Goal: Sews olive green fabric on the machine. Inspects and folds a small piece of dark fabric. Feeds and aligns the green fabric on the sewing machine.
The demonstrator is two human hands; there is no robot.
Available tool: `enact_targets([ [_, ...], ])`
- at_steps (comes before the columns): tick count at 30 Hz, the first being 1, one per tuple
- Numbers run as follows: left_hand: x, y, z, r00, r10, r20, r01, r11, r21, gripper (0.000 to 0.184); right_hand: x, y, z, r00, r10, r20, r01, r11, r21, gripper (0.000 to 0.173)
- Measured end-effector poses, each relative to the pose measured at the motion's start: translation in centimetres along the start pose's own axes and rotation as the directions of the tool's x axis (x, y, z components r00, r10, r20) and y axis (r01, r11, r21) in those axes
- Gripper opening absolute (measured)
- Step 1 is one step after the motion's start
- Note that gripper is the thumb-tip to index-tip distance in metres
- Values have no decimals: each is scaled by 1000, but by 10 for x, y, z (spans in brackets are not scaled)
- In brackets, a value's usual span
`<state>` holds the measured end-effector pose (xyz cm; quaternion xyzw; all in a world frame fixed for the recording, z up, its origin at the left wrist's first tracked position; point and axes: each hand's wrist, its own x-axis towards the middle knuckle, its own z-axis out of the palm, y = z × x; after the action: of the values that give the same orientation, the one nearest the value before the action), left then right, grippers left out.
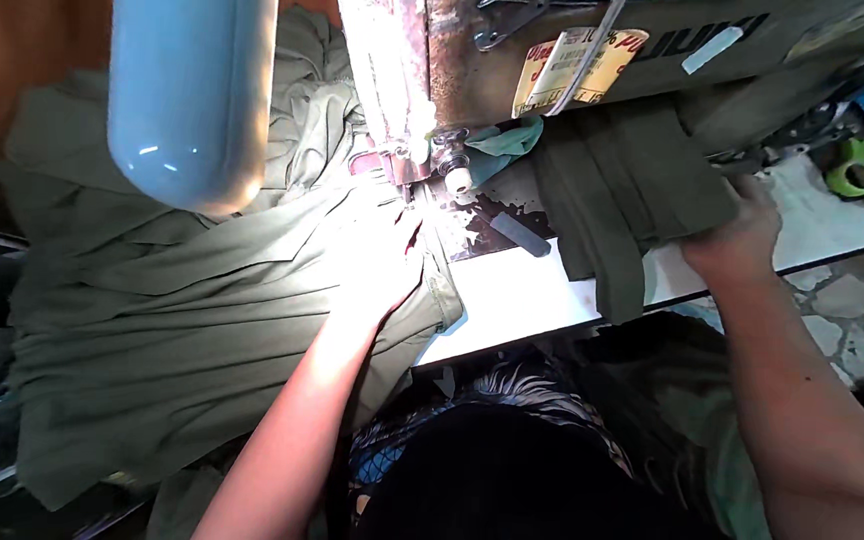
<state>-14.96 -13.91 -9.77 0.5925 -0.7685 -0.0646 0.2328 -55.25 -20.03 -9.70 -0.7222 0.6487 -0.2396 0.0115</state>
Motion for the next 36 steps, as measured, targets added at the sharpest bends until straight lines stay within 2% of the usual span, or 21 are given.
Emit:
enact_targets([
  [2,0,2,-2,1000,-7,17,7,1000,5,44,-2,0,1,1000,15,-23,-15,1000,8,50],
  [4,0,2,-1,1000,-8,9,8,1000,5,44,-4,8,5,987,-46,-155,50,999,22,57],
  [6,-4,-1,2,1000,-12,17,12,1000,20,46,-3,13,7,961,-89,-260,111,991,69,56],
  [9,-9,-4,2,1000,7,29,-8,1000,29,49,-6,-1,-9,940,-7,-342,81,976,202,52],
  [10,-10,-5,1,999,20,31,-21,999,40,51,-8,-10,-18,897,-11,-441,130,962,240,52],
  [12,-13,4,1,999,28,43,-29,999,36,52,-15,-35,-44,767,-77,-637,323,904,280,48],
  [13,-20,15,2,999,19,47,-21,999,34,55,-20,-51,-58,729,-119,-674,420,856,302,42],
  [14,-32,27,4,999,12,37,-13,999,38,58,-27,-69,-70,722,-167,-672,495,803,332,36],
  [17,-67,58,10,998,44,-51,-38,993,115,74,-55,-134,-65,820,-329,-468,554,659,509,22],
  [19,-73,65,16,989,78,-128,-60,988,141,56,-62,-174,-30,825,-466,-319,553,550,626,20],
  [20,-71,66,17,982,87,-165,-63,988,144,44,-59,-189,-11,812,-533,-236,538,530,656,19],
  [22,-65,70,17,976,53,-211,-24,990,139,32,-45,-209,24,798,-592,-110,510,567,647,15],
  [25,-57,67,9,968,-109,-225,131,988,84,36,-17,-225,56,801,-598,20,494,679,544,25],
  [27,-56,63,-1,965,-160,-208,181,980,86,33,0,-231,56,782,-578,234,423,768,481,35],
  [28,-59,64,-5,968,-165,-188,185,978,98,29,6,-234,53,757,-554,347,401,813,423,39],
  [30,-71,69,-9,983,-99,-157,122,983,139,19,6,-236,51,721,-530,447,429,847,313,41],
  [33,-87,71,5,985,11,-175,7,995,98,14,-11,-223,52,722,-586,369,484,808,335,39],
  [36,-92,67,19,969,70,-239,-51,995,85,17,-39,-201,61,689,-706,161,627,693,356,34],
])
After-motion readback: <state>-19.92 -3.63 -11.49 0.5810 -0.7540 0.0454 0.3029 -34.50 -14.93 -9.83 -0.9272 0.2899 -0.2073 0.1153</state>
